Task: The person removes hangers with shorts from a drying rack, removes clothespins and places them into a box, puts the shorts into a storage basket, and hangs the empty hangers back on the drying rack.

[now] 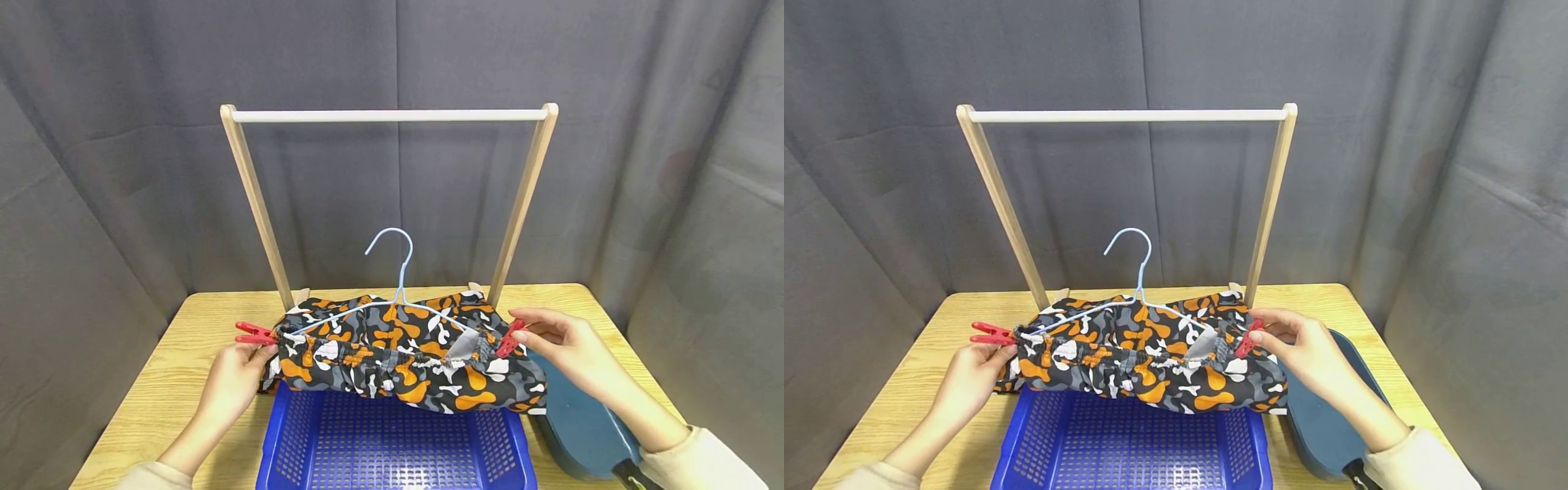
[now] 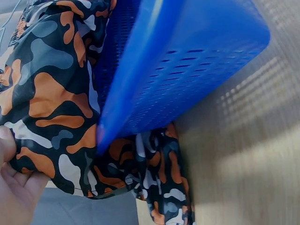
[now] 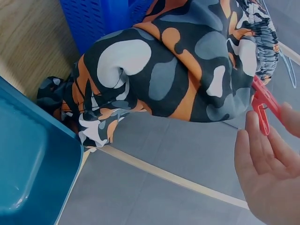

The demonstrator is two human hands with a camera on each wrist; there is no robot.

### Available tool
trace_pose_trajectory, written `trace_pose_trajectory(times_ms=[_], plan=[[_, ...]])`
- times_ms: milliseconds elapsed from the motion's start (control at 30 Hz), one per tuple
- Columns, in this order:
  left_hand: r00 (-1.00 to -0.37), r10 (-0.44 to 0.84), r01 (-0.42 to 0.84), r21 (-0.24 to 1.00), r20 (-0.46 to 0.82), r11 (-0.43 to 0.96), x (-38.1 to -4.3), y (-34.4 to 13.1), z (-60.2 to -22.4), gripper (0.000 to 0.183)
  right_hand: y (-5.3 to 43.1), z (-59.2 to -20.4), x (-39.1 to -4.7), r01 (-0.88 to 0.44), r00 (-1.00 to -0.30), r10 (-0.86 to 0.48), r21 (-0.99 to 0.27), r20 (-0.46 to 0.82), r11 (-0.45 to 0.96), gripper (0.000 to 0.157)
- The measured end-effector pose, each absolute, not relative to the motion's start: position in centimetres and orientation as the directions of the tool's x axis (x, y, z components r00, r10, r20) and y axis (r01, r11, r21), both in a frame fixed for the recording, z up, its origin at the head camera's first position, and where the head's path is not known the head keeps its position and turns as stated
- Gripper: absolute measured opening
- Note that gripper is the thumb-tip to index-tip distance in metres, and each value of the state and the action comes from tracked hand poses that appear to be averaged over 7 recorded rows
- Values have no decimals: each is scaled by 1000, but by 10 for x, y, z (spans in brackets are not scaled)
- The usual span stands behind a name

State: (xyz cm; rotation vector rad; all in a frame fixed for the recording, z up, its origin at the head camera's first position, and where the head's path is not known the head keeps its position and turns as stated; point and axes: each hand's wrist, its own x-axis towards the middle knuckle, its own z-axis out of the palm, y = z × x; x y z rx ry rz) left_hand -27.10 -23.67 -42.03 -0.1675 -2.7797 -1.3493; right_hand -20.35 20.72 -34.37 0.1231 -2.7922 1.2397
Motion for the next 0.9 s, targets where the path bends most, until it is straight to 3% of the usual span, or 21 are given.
trace_pose_trajectory(times_ms=[233,533,900], plan=[[-995,90,92,799,47,594,-272,-239,-423,19,205,-341,-204,-125,-986,-18,-676,164,726,37],[-990,123,122,811,62,572,-273,-234,-425,18,202,-337,-198,-65,-988,52,-703,144,708,25],[-992,120,94,797,27,597,-268,-237,-425,21,195,-338,-194,-133,-958,70,-646,279,752,18]])
